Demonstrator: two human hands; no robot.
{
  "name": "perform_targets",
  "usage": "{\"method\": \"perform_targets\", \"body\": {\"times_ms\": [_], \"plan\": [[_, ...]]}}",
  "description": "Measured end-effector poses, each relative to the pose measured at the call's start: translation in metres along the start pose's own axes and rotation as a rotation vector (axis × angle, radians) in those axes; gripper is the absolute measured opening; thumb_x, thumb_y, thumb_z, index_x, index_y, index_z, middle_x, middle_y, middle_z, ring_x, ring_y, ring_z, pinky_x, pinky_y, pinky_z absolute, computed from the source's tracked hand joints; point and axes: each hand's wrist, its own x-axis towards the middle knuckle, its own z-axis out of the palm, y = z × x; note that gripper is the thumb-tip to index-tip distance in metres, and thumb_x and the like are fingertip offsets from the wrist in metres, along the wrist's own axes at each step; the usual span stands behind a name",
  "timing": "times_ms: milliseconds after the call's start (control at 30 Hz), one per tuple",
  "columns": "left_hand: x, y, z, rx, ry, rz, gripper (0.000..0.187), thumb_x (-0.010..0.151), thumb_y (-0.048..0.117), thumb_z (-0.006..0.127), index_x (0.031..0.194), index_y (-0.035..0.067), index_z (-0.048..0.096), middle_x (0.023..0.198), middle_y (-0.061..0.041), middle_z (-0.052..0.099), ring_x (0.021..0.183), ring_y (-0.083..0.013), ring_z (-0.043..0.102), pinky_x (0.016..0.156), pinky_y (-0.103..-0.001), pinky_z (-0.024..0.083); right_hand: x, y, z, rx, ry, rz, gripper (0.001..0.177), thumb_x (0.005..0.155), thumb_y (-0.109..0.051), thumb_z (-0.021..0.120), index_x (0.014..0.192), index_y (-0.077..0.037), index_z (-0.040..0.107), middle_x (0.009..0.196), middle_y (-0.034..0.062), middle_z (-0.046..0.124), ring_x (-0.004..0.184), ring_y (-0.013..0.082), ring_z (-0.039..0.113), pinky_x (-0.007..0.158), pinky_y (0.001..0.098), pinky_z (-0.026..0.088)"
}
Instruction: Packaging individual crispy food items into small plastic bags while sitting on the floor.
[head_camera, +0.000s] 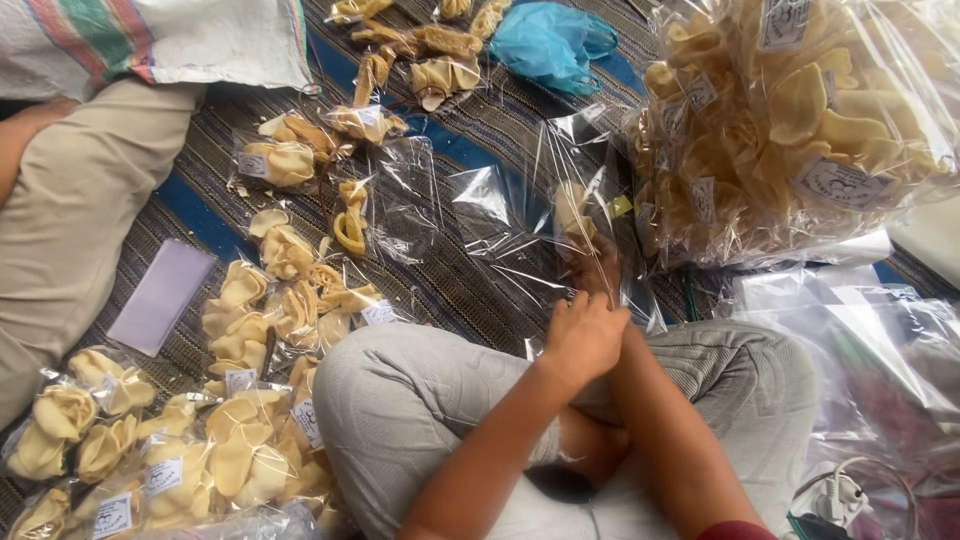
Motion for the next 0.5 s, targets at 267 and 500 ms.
{"method": "perform_targets", "body": {"times_ms": [267, 500], "plan": [[0.023, -0.045, -0.06, -0.719, 0.001, -0.191, 0.052, 0.082, 0.041, 0.077, 0.129, 0.021, 0.065, 0.141, -0.022, 0.054, 0.145, -0.0466, 0.039, 0.111, -0.064, 0.042, 0.063, 0.036, -0.028, -0.594, -0.085, -0.55, 0.035, 0.078, 0.003, 0.081, 0.11, 0.0, 0.067, 0.091, 0.014, 0.071, 0.09, 0.0262, 0.069, 0.079, 0.0362, 0.056], [0.039, -0.137, 0.077, -1.083, 0.548, -1.419, 0.073, 0.095, 0.031, 0.067, 0.154, 0.01, 0.031, 0.139, -0.019, 0.053, 0.134, -0.0377, 0.05, 0.103, -0.056, 0.045, 0.042, 0.001, -0.011, -0.233, 0.075, -0.157, 0.032, 0.087, -0.014, 0.086, 0.105, -0.015, 0.059, 0.089, 0.006, 0.066, 0.069, 0.0132, 0.065, 0.055, 0.0253, 0.055]]}}
